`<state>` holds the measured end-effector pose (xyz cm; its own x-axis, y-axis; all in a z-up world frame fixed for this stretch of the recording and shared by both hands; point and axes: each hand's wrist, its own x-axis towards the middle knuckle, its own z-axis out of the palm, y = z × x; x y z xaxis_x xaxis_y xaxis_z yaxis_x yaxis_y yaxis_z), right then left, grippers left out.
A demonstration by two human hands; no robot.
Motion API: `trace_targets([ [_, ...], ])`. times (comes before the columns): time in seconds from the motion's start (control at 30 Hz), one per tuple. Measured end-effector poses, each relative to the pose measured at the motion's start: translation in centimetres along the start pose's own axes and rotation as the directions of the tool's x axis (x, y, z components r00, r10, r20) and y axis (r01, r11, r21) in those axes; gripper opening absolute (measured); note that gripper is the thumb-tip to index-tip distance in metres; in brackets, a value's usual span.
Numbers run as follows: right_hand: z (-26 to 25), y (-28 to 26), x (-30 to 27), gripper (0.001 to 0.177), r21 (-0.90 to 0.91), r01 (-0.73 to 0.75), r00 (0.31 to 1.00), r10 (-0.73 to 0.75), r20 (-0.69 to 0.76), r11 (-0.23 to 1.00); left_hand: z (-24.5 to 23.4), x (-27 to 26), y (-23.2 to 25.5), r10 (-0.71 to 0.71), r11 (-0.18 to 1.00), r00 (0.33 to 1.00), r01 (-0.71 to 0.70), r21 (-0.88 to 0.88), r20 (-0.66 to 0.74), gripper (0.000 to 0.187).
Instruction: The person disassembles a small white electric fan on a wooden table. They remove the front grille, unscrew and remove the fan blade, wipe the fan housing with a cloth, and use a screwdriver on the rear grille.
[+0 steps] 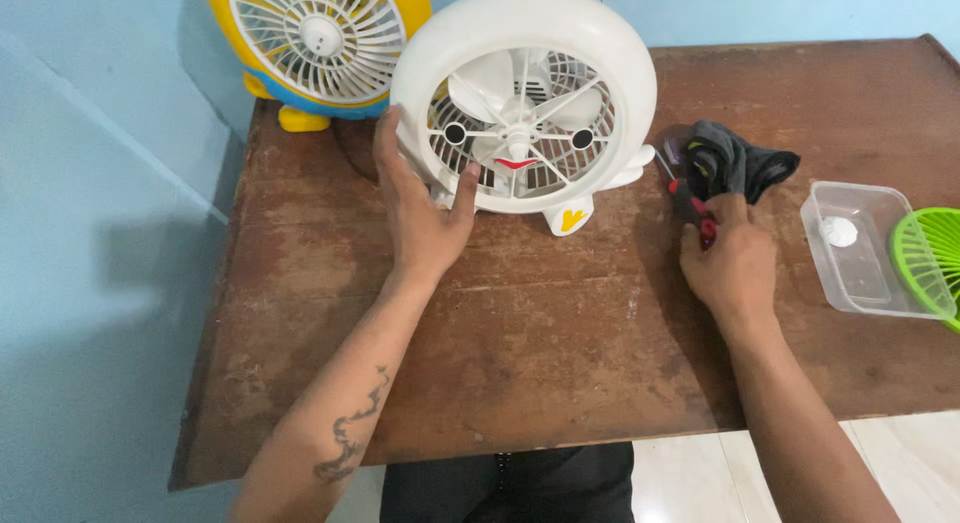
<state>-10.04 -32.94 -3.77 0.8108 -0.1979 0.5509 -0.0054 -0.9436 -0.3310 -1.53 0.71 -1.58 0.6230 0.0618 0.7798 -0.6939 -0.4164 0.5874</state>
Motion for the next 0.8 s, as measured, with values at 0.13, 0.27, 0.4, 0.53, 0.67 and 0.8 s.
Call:
trace_targets([
  [0.13,-1.3,0.0,-1.0,0.027,0.034,0.127,0.964,-0.115,-0.238,0.991,-1.1,0.4,-0.8,0.074,0.99,0.997,-0.071,0.122,-0.014,0.077],
  [0.27,-2.3,0.6,-2.3,0.026,0.449,0.135,0.941,0.027,-0.337,0.883,-1.4,-0.2,0.1,0.011,0.973,0.999,-0.019,0.23,0.039,0.075],
  [0.4,-2.3,0.2,-2.1,0.03,0.405,0.351,0.795,-0.041,-0.605,0.844,-0.6,-1.1,2.0,0.131,0.889,0.989,-0.147,0.435,0.066,0.074],
  [0.53,-1.1,-2.6,-2.0,0.046,0.592,0.442,0.816,-0.028,-0.577,0.674,0.9,-1.4,3.4,0.343,0.758,0.923,-0.381,0.529,0.173,0.053],
  [0.67,0.0,-6.1,-0.1,0.047,0.387,0.59,0.726,-0.255,-0.639,0.709,2.5,-1.0,4.1,0.317,0.639,0.914,-0.402,0.655,0.252,0.048],
  [0.8,1.4,-9.0,1.0,0.05,0.421,0.683,0.711,-0.41,-0.571,0.597,3.5,0.0,3.3,0.299,0.509,0.92,-0.379,0.773,0.255,0.039],
])
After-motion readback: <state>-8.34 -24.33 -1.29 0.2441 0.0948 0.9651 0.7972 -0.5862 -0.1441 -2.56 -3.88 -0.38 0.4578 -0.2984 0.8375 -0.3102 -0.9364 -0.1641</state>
